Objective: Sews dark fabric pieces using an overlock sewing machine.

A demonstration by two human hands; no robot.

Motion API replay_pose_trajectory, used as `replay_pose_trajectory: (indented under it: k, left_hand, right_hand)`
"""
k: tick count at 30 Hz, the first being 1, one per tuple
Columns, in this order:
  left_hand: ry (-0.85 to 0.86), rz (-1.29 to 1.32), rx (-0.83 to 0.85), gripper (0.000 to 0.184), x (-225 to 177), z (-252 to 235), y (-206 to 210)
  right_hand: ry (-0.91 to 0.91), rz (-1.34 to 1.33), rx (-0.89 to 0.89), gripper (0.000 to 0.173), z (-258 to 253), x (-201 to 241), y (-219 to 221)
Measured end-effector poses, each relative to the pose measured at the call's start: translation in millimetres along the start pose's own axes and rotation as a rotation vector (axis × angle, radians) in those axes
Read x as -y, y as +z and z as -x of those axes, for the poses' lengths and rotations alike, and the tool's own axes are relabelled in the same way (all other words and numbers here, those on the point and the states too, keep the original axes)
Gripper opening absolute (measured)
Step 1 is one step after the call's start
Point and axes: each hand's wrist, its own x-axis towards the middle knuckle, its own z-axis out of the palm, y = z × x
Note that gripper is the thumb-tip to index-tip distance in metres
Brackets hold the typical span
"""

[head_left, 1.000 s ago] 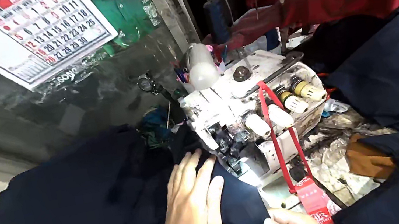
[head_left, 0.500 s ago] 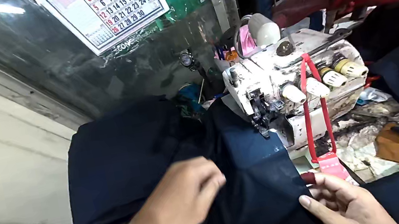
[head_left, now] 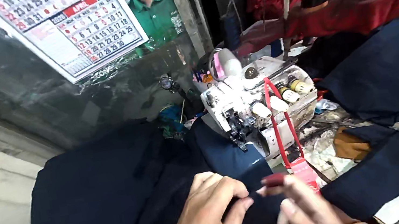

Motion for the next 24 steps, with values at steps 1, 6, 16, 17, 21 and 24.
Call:
replay_pose_trajectory:
  k: [1, 6, 16, 17, 21, 24]
  left_hand:
    - [0.022, 0.025, -0.067, 0.011, 3.2, -6.4, 9.9]
    - [0.024, 0.149, -0.245, 0.015, -1.2, -20.0, 7.0]
    - [-0.255, -0.301, -0.232, 0.020, 22.9, -42.1, 44.1]
    - [-0.255, -0.261, -0.207, 0.020, 23.1, -41.6, 41.2]
    - [-0.205, -0.176, -0.241, 0.017, 16.2, -46.7, 32.8]
    - [-0.221, -0.148, -0.249, 0.013, 25.8, -45.0, 45.8]
  right_hand:
    - [0.040, -0.080, 0.071, 0.037, 0.4, -1.6, 6.5]
    - [0.087, -0.102, 0.233, 0.018, 4.1, 9.1, -11.2]
    - [0.020, 0.348, 0.103, 0.022, -10.3, -35.1, -31.5]
    - [0.023, 0.353, 0.099, 0.021, -2.2, -33.4, -33.9]
    - [0.068, 0.287, 0.016, 0.020, 26.0, -35.2, -37.7]
    - [0.073, 0.257, -0.040, 0.018, 33.4, -44.6, -35.7]
